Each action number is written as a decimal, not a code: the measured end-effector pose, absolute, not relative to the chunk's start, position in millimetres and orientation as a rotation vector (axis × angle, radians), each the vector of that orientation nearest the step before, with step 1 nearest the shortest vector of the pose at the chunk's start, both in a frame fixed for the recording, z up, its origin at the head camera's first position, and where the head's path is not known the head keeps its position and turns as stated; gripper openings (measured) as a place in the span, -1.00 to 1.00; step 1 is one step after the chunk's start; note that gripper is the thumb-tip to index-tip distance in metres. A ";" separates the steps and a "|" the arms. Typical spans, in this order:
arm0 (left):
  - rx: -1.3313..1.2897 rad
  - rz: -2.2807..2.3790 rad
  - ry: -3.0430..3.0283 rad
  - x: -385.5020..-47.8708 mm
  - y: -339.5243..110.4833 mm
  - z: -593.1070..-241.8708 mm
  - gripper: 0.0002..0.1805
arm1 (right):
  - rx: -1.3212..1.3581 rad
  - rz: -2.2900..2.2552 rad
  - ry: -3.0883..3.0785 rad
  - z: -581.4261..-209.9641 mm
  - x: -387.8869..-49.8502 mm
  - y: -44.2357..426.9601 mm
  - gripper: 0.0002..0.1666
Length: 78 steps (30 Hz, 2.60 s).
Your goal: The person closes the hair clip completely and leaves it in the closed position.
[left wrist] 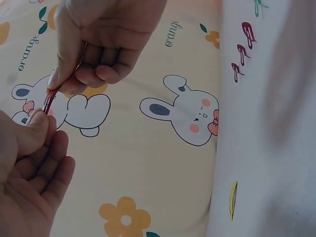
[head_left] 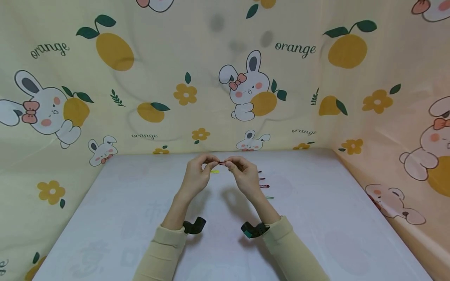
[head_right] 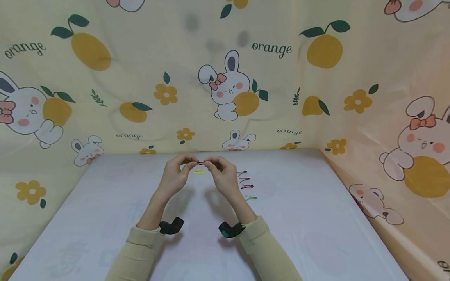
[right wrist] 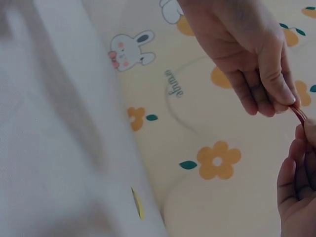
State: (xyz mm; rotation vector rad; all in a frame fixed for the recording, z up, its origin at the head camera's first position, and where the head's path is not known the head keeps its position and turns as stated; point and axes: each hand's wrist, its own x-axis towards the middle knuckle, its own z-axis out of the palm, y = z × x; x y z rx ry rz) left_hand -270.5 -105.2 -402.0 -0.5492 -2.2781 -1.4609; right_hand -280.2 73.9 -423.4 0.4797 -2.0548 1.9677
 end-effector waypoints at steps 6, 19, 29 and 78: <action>-0.654 -1.347 -2.212 -271.5 -105.1 -402.3 -0.91 | 0.429 2.020 -2.041 -418.8 -277.7 74.8 -0.83; -0.778 -1.149 -2.154 -275.5 -106.4 -410.2 -0.84 | 0.316 2.125 -2.039 -418.9 -277.7 74.1 -0.81; -0.755 -1.105 -2.100 -277.1 -105.8 -411.4 -0.86 | 0.408 2.056 -2.073 -420.1 -282.0 77.7 -0.73; -0.509 -1.117 -2.757 -333.2 -134.7 -455.6 -0.95 | 0.792 1.174 -2.744 -461.2 -346.1 71.1 -0.85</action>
